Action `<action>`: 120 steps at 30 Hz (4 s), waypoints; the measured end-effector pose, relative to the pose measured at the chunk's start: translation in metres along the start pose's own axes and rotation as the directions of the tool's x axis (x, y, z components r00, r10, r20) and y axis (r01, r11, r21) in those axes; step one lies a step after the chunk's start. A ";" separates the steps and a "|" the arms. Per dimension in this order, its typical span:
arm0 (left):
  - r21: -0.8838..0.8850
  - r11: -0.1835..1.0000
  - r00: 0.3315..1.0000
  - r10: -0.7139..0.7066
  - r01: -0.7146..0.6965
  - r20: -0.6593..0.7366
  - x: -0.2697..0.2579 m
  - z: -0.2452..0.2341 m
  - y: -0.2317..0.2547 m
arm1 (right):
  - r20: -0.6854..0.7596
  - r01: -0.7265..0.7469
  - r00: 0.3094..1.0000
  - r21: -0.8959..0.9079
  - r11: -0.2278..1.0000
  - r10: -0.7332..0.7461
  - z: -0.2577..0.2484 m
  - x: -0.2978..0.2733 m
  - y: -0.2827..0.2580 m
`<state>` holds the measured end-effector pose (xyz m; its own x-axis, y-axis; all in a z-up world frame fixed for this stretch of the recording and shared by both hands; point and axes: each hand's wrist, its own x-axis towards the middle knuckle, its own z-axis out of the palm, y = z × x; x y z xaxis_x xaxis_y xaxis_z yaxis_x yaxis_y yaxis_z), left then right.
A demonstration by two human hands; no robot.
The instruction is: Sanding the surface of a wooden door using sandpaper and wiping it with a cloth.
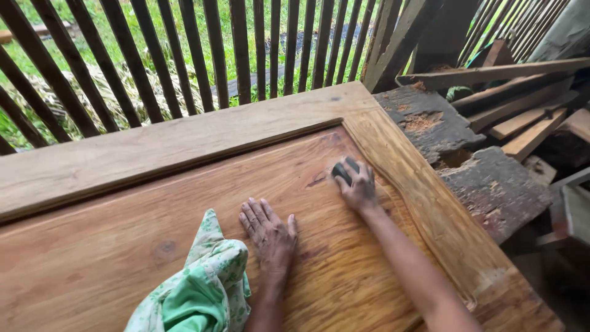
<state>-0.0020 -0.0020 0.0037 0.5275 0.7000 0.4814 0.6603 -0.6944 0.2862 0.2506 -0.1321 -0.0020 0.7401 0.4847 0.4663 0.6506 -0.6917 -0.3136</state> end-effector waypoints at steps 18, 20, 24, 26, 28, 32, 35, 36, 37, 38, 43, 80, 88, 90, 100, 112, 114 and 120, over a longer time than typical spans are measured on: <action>-0.006 0.999 0.999 0.048 -0.048 0.013 0.000 0.002 -0.006 | -0.046 -0.013 0.999 -0.017 1.000 0.012 -0.032 0.023 -0.007; 0.015 0.999 0.999 0.050 -0.050 -0.008 0.008 -0.003 -0.005 | -0.056 0.029 0.998 -0.023 0.999 -0.030 -0.033 0.019 -0.003; 0.019 0.997 0.997 0.076 -0.076 0.018 0.000 -0.001 -0.006 | 0.030 -0.127 0.991 -0.010 0.992 0.127 -0.042 0.037 -0.012; 0.003 0.997 0.997 0.072 -0.072 0.022 0.001 0.000 -0.006 | -0.027 -0.092 0.995 -0.039 0.995 0.091 -0.026 0.039 0.000; -0.017 0.997 0.996 0.077 -0.077 0.032 0.000 0.001 -0.007 | -0.084 -0.070 0.994 -0.074 0.995 0.064 -0.026 0.025 0.002; -0.036 0.998 0.997 0.051 -0.050 0.051 0.001 0.009 -0.004 | 0.021 -0.026 0.999 -0.016 1.000 0.027 -0.039 0.018 -0.003; 0.000 0.998 0.996 0.065 -0.065 0.060 0.000 0.004 -0.007 | -0.013 -0.037 0.999 -0.050 0.998 0.037 -0.019 0.033 0.005; 0.011 0.998 0.997 0.064 -0.065 0.047 0.000 0.001 -0.005 | -0.043 -0.052 0.998 -0.076 0.996 0.049 -0.012 0.044 0.009; 0.007 0.997 0.997 0.071 -0.072 0.043 -0.001 0.001 -0.005 | -0.051 -0.057 0.997 -0.078 0.995 0.053 -0.021 0.032 0.002; -0.001 0.998 0.996 0.070 -0.070 0.047 -0.002 0.000 -0.005 | -0.037 -0.050 0.998 -0.033 0.998 0.049 -0.030 0.021 -0.007; 0.023 0.998 0.996 0.061 -0.063 0.067 -0.001 0.007 -0.006 | -0.003 0.014 1.000 -0.027 1.000 -0.014 -0.028 0.004 -0.011; -0.014 0.997 0.995 0.079 -0.078 0.054 0.000 -0.002 -0.006 | -0.037 0.006 0.999 -0.025 1.000 -0.007 -0.014 0.029 -0.006; -0.019 0.998 0.993 0.069 -0.067 0.100 0.004 0.001 -0.007 | 0.057 0.039 0.998 0.042 0.998 -0.041 -0.034 0.016 -0.015; -0.003 0.997 0.996 0.075 -0.075 0.055 0.000 -0.001 -0.006 | 0.062 -0.031 0.998 0.021 0.999 0.030 -0.029 0.035 -0.014; -0.041 0.997 0.997 0.064 -0.062 0.054 -0.006 0.010 -0.010 | 0.005 0.072 0.997 -0.040 0.997 -0.072 -0.004 0.020 0.012; -0.035 0.999 1.000 -0.019 0.018 -0.002 -0.003 0.003 -0.003 | 0.035 0.022 0.999 -0.079 0.997 -0.019 0.002 0.021 0.020; -0.082 0.997 1.000 0.002 -0.003 -0.011 0.000 0.004 -0.002 | -0.005 -0.017 1.000 -0.144 0.989 0.017 0.020 0.040 0.036; -0.095 0.995 1.000 -0.019 0.019 0.005 0.001 0.003 0.000 | 0.056 -0.004 0.998 -0.078 0.997 0.008 -0.017 -0.014 0.007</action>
<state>0.0004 -0.0009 0.0019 0.5174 0.7139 0.4718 0.6168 -0.6933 0.3727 0.2420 -0.1528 0.0036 0.7539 0.5079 0.4167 0.6323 -0.7332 -0.2503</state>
